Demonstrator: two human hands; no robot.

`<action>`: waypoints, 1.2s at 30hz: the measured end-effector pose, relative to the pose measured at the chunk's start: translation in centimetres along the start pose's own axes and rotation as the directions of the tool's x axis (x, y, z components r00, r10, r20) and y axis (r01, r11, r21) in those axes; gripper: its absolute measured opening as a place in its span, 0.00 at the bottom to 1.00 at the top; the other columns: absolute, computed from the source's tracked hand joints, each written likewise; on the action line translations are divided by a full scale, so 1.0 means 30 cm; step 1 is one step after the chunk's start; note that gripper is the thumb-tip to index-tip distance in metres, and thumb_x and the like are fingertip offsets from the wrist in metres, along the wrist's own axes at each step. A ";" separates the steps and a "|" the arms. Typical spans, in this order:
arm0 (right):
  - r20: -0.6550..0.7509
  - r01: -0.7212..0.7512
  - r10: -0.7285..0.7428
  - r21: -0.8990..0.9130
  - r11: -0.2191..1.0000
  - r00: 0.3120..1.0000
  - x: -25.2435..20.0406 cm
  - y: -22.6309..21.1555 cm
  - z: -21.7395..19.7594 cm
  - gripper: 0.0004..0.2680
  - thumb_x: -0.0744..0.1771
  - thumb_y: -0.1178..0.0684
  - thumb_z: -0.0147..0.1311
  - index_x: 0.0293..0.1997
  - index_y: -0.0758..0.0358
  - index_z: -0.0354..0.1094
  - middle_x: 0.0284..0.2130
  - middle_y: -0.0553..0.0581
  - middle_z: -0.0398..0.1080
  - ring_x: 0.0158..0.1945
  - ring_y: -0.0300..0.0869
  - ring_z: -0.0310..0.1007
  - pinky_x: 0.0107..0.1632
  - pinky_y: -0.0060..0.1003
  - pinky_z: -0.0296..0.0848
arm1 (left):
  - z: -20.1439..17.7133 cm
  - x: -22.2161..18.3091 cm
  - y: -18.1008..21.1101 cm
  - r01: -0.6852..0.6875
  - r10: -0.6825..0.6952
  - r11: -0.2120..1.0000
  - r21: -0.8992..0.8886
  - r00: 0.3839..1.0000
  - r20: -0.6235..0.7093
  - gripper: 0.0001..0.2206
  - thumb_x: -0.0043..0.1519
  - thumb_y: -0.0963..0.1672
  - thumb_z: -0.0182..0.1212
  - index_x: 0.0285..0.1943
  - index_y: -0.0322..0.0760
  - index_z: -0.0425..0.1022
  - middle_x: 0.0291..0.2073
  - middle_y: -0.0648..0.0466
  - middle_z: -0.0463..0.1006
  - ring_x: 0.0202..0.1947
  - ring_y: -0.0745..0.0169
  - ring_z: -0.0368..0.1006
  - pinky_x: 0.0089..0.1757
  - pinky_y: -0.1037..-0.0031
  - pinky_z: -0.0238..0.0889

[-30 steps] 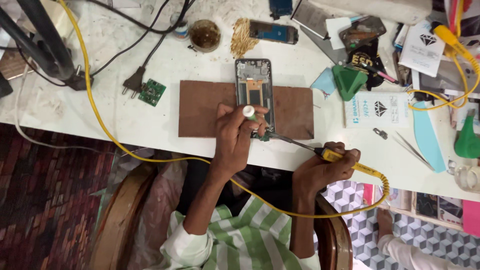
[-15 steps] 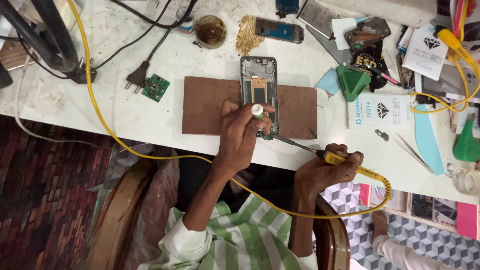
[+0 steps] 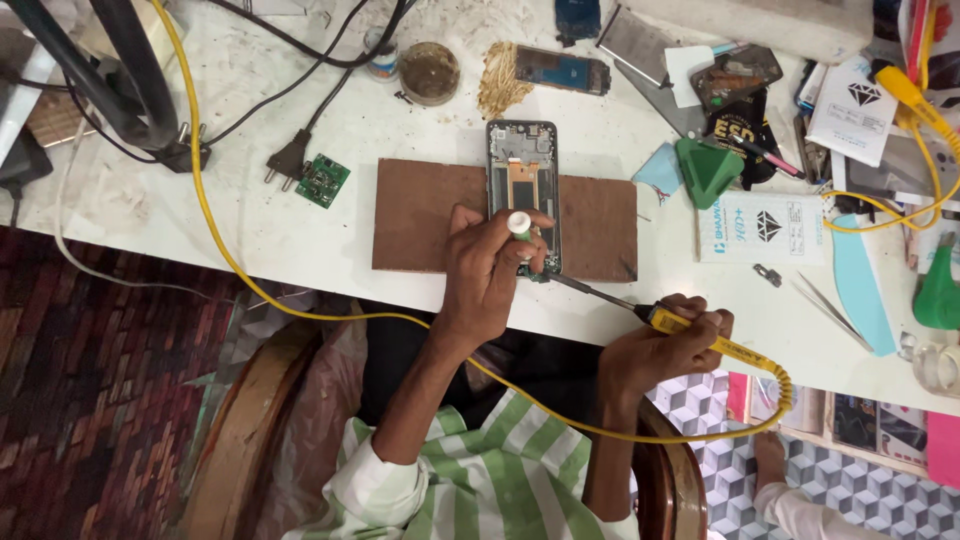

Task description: The person uses a soldering iron and a small tube to work on the internal components of a disassembled smartphone. They repeatedly apply the tube's contents and use the soldering iron on the circuit board area.

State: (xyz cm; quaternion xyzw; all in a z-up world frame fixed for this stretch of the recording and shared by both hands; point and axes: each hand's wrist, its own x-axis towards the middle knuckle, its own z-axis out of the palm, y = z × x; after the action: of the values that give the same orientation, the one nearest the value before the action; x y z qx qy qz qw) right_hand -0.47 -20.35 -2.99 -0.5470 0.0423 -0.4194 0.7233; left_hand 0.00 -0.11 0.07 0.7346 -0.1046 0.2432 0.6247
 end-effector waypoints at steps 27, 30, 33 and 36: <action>-0.061 0.038 -0.076 -0.474 0.879 0.995 -0.071 -0.176 0.092 0.12 0.74 0.51 0.43 0.32 0.63 0.54 0.23 0.50 0.57 0.22 0.34 0.55 0.26 0.27 0.57 | -0.001 -0.006 -0.009 -0.031 0.031 1.000 0.005 0.999 -0.012 0.19 0.76 0.50 0.38 0.53 0.40 0.77 0.24 0.63 0.78 0.25 0.72 0.70 0.46 0.70 0.49; -0.206 -0.099 0.030 -0.336 0.937 0.978 -0.048 -0.154 0.068 0.12 0.73 0.45 0.42 0.35 0.60 0.54 0.22 0.49 0.57 0.19 0.33 0.51 0.23 0.26 0.51 | -0.006 -0.004 -0.002 -0.024 0.024 1.000 0.017 0.999 -0.024 0.19 0.77 0.51 0.39 0.53 0.40 0.76 0.24 0.63 0.78 0.26 0.72 0.71 0.47 0.70 0.50; -0.208 -0.164 0.129 -0.163 0.973 0.970 -0.004 -0.106 0.013 0.13 0.73 0.42 0.42 0.36 0.59 0.55 0.21 0.49 0.56 0.19 0.33 0.50 0.22 0.26 0.49 | -0.010 -0.005 0.003 -0.032 0.032 0.999 0.002 0.999 -0.017 0.20 0.77 0.51 0.39 0.53 0.39 0.76 0.26 0.62 0.78 0.27 0.71 0.71 0.47 0.70 0.51; -0.189 -0.239 0.236 0.011 0.971 0.953 0.027 -0.031 -0.027 0.11 0.72 0.44 0.44 0.36 0.59 0.55 0.22 0.50 0.57 0.18 0.34 0.50 0.22 0.28 0.50 | -0.006 -0.003 0.005 0.009 -0.009 1.000 -0.012 1.000 -0.002 0.21 0.77 0.52 0.39 0.52 0.37 0.77 0.25 0.61 0.78 0.25 0.71 0.69 0.47 0.70 0.51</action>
State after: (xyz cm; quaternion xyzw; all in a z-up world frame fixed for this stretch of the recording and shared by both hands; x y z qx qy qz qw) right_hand -0.88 -21.55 -2.23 -0.4998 0.1788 -0.3792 0.7579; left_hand -0.19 0.02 0.16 0.7312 -0.1021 0.2407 0.6301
